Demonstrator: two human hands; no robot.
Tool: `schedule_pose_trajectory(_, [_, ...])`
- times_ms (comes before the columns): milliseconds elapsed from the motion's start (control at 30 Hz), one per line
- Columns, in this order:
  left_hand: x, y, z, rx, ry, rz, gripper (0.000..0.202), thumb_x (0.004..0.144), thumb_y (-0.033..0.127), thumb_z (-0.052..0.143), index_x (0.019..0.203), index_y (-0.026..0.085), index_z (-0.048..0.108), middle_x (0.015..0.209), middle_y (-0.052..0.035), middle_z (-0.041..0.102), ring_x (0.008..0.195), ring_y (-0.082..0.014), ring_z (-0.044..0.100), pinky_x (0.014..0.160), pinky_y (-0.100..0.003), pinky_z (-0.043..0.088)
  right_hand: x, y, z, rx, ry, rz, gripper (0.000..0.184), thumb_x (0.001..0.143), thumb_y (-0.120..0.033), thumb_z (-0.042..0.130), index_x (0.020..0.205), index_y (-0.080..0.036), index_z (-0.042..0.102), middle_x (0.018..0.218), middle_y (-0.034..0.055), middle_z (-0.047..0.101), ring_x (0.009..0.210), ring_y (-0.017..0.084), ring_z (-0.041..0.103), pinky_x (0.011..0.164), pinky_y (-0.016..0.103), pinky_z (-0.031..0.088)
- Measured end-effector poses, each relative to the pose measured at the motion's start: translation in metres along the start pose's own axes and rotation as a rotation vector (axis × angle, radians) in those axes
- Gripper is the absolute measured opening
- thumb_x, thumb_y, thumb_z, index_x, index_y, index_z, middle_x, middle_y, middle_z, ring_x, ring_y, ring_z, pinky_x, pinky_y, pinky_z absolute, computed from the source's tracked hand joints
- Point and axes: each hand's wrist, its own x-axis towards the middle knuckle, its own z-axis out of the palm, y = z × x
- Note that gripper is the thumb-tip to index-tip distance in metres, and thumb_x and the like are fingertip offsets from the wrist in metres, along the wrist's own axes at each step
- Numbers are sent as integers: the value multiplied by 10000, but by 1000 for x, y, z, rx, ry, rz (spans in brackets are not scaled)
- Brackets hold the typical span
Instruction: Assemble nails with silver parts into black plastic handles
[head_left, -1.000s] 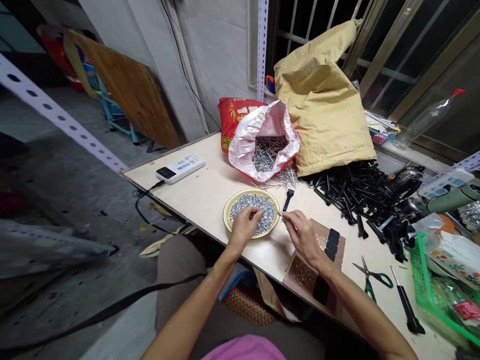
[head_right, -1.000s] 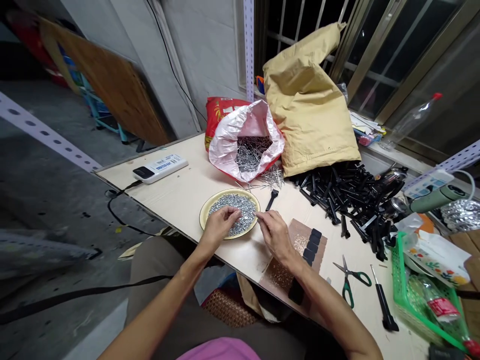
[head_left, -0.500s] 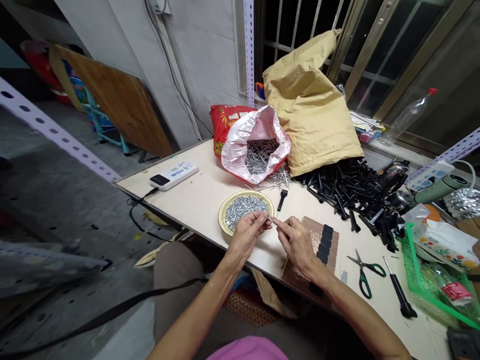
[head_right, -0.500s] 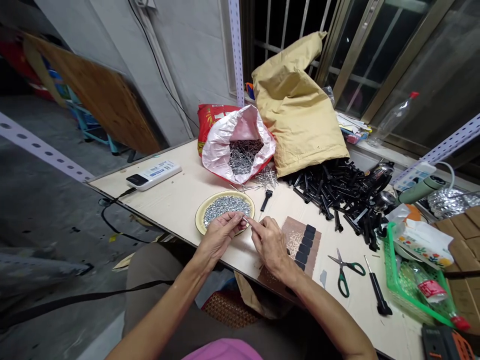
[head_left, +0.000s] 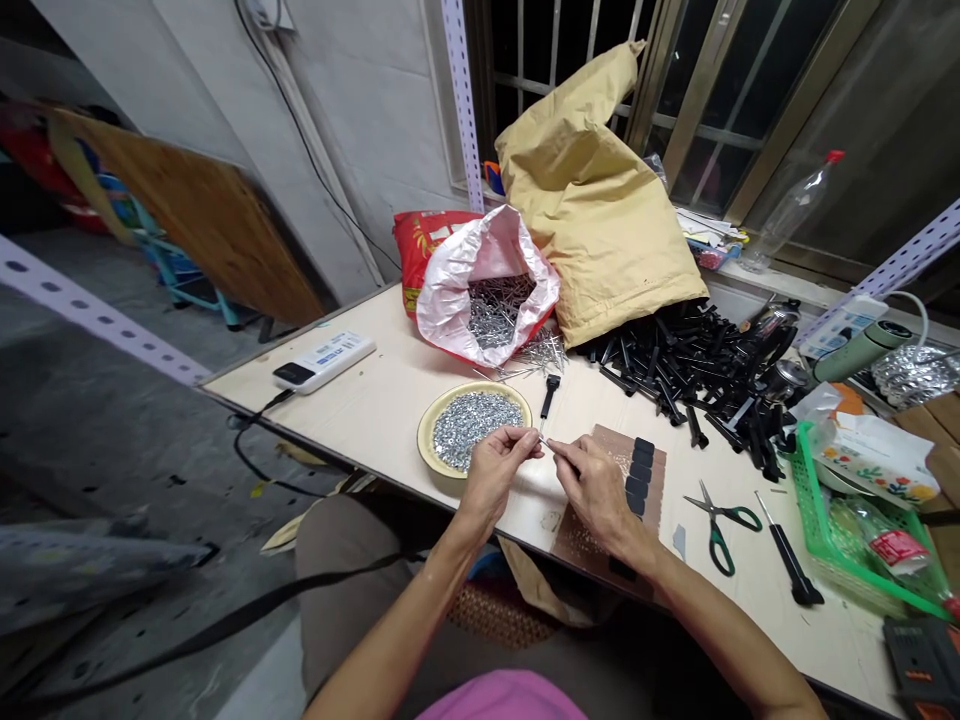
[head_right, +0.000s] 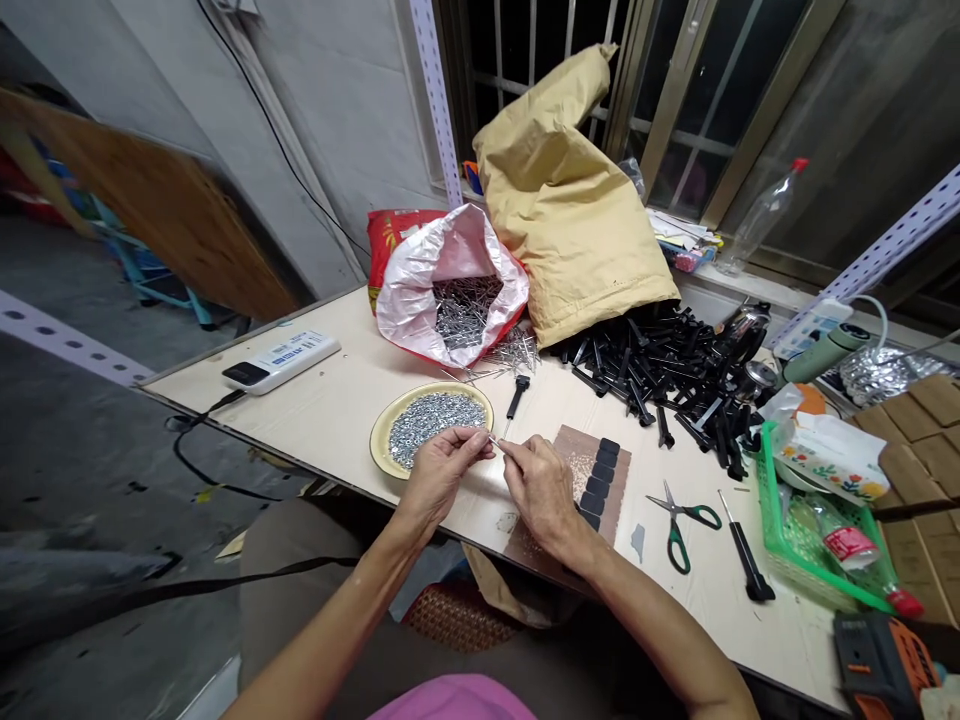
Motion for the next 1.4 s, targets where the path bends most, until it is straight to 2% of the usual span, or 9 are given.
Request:
schedule_pose_trajectory(133, [-3, -7, 4, 88, -17, 41, 265, 547, 331, 785, 635, 141, 623, 578, 37, 599, 549, -84, 569, 601, -221, 450, -6, 3, 1, -49, 78, 49, 144, 887, -185, 501, 876, -194, 644, 811, 26, 640, 783, 157, 595, 644, 248, 408])
schedule_pose_trajectory(233, [-5, -10, 6, 109, -41, 15, 264, 564, 343, 774, 636, 139, 624, 590, 30, 608, 560, -89, 578, 611, -226, 455, -9, 5, -1, -183, 119, 15, 164, 905, -229, 498, 805, -189, 621, 776, 29, 634, 748, 159, 581, 599, 252, 375])
schedule_pose_trajectory(367, [-5, -11, 9, 57, -60, -65, 322, 518, 378, 798, 624, 133, 617, 565, 29, 607, 538, -85, 568, 590, -221, 464, -13, 8, -2, -285, 124, -31, 204, 937, -229, 443, 821, -191, 607, 774, 28, 625, 715, 149, 564, 594, 253, 356])
schedule_pose_trajectory(600, [-3, -16, 13, 5, -89, -176, 365, 450, 327, 834, 694, 118, 661, 611, 30, 615, 489, -60, 535, 530, -209, 468, -20, 15, 5, -346, 172, -48, 219, 946, -218, 416, 833, -185, 601, 756, 42, 621, 684, 158, 561, 613, 272, 354])
schedule_pose_trajectory(733, [-4, -22, 13, 35, -83, -135, 314, 482, 315, 819, 678, 116, 676, 593, 23, 616, 491, -67, 535, 527, -213, 460, -23, 15, 6, -329, 159, -4, 249, 954, -239, 400, 807, -188, 595, 740, 48, 619, 676, 160, 562, 594, 271, 351])
schedule_pose_trajectory(900, [-5, -25, 14, 54, -81, -117, 277, 511, 312, 806, 664, 120, 676, 568, 27, 606, 490, -68, 527, 530, -214, 450, -24, 18, 4, -140, 76, 91, 177, 944, -265, 419, 893, -196, 574, 795, 16, 630, 679, 141, 583, 558, 238, 374])
schedule_pose_trajectory(1067, [-6, -27, 14, 66, -75, -114, 292, 496, 318, 807, 665, 118, 679, 584, 16, 623, 488, -73, 534, 533, -220, 439, -30, 23, 5, -350, 179, -27, 244, 956, -236, 398, 819, -179, 591, 734, 47, 622, 671, 164, 572, 605, 272, 367])
schedule_pose_trajectory(1200, [-7, -27, 14, 125, -94, -73, 266, 530, 323, 786, 669, 123, 680, 568, 10, 620, 494, -87, 536, 546, -229, 432, -33, 24, 6, -391, 170, -52, 264, 964, -231, 383, 819, -186, 600, 728, 51, 622, 653, 159, 560, 606, 275, 356])
schedule_pose_trajectory(1400, [-7, -24, 11, 306, -166, 45, 181, 634, 338, 711, 675, 169, 662, 548, 34, 583, 487, -98, 514, 552, -232, 410, -32, 22, -2, -116, 115, 33, 230, 947, -246, 408, 862, -192, 615, 785, 41, 640, 692, 149, 586, 594, 249, 376])
